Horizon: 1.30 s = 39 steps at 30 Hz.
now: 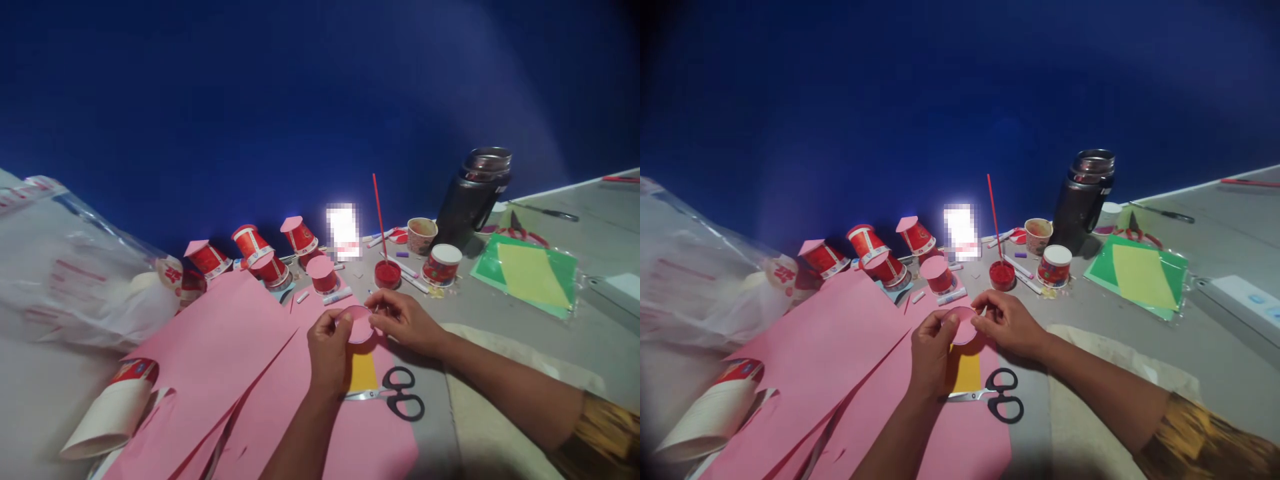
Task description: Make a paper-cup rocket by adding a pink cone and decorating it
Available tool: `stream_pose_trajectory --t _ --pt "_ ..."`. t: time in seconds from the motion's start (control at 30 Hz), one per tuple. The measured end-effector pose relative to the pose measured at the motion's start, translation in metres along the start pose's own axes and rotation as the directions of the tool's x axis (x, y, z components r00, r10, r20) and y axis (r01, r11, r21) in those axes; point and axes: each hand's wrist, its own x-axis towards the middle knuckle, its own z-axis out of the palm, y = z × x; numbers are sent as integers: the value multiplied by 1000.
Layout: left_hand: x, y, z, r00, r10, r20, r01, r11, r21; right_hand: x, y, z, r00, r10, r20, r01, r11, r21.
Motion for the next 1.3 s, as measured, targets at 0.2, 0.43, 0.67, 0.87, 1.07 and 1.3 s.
stream_pose_trajectory --t 0.2,0.43,0.67,0.87,1.07,1.3 --pt "-4 14 4 999 46 21 -48 992 113 2 -3 3 999 38 14 -38 999 -37" --pt "-4 13 4 999 11 41 -15 994 111 2 -1 4 996 92 17 -92 996 -12" --pt "-3 3 3 999 -31 45 33 998 -50 5 0 4 988 132 -76 -132 991 -1" --pt "-1 1 1 993 -93 68 106 970 -219 5 -1 6 988 118 -99 -116 993 30" --pt "-3 1 4 958 -192 214 240 944 -226 1 -9 12 993 77 -93 -75 997 16" --pt "0 3 5 971 -192 143 215 963 -164 46 -36 -54 939 27 -343 -71 991 -115"
